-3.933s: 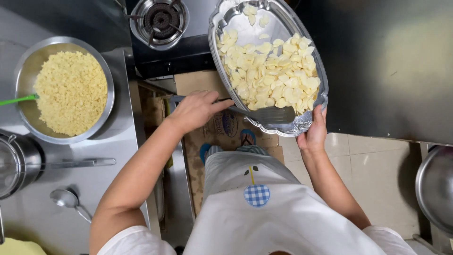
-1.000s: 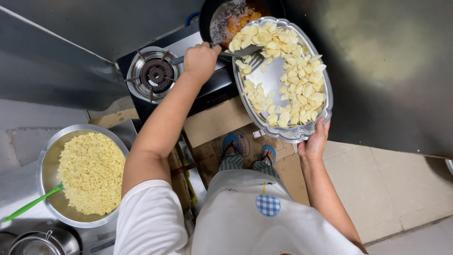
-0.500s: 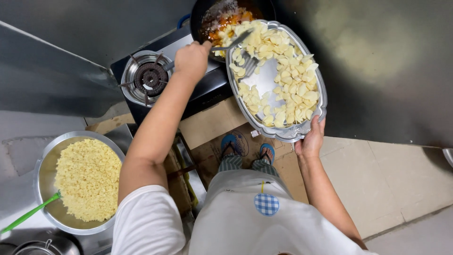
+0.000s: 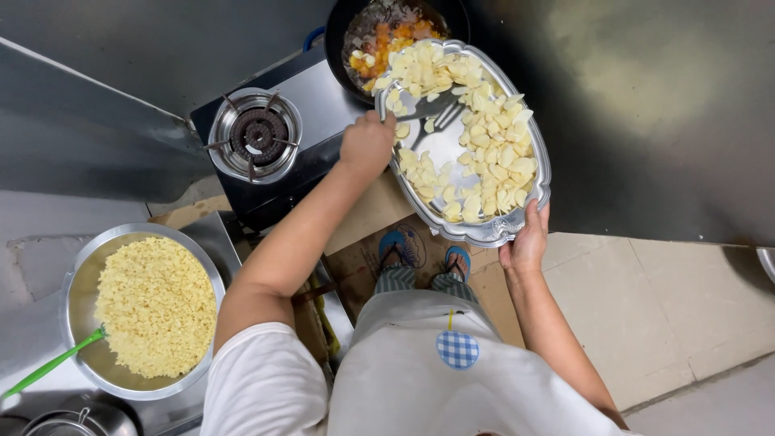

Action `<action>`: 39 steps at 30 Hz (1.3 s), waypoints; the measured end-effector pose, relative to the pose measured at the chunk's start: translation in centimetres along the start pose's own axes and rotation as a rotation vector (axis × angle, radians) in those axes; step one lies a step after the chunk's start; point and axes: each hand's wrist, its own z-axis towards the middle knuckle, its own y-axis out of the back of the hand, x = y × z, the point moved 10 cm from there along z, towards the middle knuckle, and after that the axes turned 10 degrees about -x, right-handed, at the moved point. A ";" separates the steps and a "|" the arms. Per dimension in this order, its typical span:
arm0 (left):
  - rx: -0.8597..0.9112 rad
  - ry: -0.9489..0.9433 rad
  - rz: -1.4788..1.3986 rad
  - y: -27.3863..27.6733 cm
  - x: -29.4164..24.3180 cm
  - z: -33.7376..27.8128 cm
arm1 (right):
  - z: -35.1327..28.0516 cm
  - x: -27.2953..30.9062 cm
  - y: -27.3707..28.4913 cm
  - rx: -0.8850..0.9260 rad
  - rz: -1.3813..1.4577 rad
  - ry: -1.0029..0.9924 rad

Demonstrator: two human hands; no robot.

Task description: Transferring sliced potatoes from a tray into a frying pan and stirring them on a gas stove.

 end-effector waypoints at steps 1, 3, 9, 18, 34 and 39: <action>-0.001 0.000 0.000 -0.4 0.6 -0.1 | 0.0 0.1 0.1 0.000 0.000 0.000; 0.057 0.034 -0.082 -1.7 2.2 -0.5 | -0.2 0.0 0.2 -0.007 -0.017 -0.007; 0.083 0.064 -0.075 -3.4 5.0 0.0 | -0.1 0.3 0.6 0.001 -0.023 -0.004; 0.180 0.182 -0.206 -5.2 9.8 1.6 | 0.4 0.1 1.7 -0.023 -0.008 0.008; 0.312 0.125 -0.704 -0.6 -1.3 -1.2 | -0.6 0.4 0.4 0.009 -0.003 -0.004; 0.294 0.182 -0.690 -1.6 1.3 -1.5 | -1.1 0.9 0.2 0.009 -0.005 -0.011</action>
